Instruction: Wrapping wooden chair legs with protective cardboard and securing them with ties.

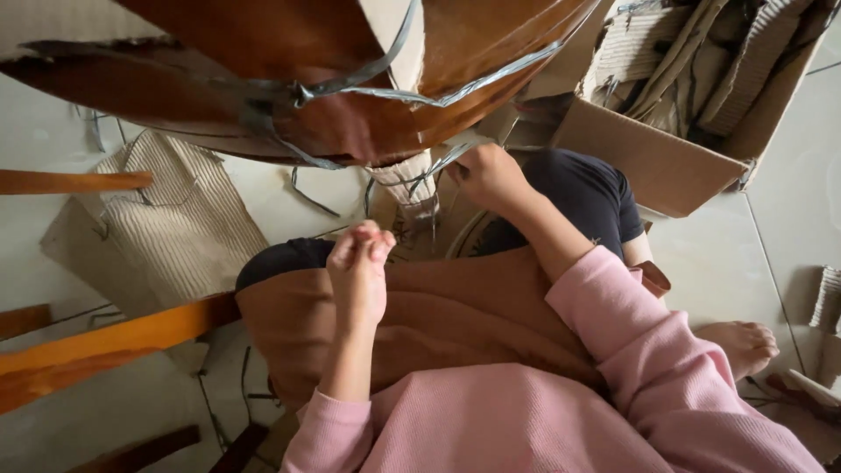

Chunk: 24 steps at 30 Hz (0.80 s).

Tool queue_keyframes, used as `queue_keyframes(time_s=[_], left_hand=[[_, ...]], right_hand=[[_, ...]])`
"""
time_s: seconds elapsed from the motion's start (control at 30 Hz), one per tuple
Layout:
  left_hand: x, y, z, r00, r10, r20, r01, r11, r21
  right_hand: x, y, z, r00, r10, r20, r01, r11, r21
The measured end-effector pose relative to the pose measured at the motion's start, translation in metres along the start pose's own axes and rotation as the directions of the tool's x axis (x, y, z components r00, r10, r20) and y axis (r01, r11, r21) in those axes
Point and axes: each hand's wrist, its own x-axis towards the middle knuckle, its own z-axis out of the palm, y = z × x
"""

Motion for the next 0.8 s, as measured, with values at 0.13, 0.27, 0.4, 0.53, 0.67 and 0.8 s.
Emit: queue_keyframes(time_s=[0.13, 0.27, 0.4, 0.53, 0.67, 0.8], left_hand=[[0.001, 0.009, 0.015, 0.988, 0.010, 0.155, -0.098, 0.813, 0.574], [0.009, -0.016, 0.029, 0.985, -0.127, 0.119, -0.008, 0.650, 0.759], [0.017, -0.030, 0.039, 0.971, -0.068, 0.231, -0.099, 0.762, 0.640], [0.013, -0.047, 0.031, 0.979, 0.005, 0.204, -0.115, 0.840, 0.530], [0.011, -0.046, 0.037, 0.982, 0.037, 0.185, -0.118, 0.886, 0.448], [0.013, -0.059, 0.038, 0.981, 0.091, 0.169, -0.144, 0.931, 0.334]], right_hand=[[-0.011, -0.001, -0.005, 1.000, -0.022, 0.003, 0.021, 0.974, 0.227], [-0.026, -0.007, -0.022, 0.990, -0.105, 0.089, 0.074, 0.951, 0.302], [-0.035, -0.012, -0.038, 0.953, -0.137, 0.271, 0.054, 0.955, 0.291], [-0.038, -0.012, -0.048, 0.877, -0.201, 0.436, 0.052, 0.942, 0.330], [-0.038, -0.003, -0.038, 0.938, -0.141, 0.317, 0.152, 0.988, -0.008], [-0.018, 0.002, -0.017, 0.995, -0.100, 0.003, 0.097, 0.950, -0.298]])
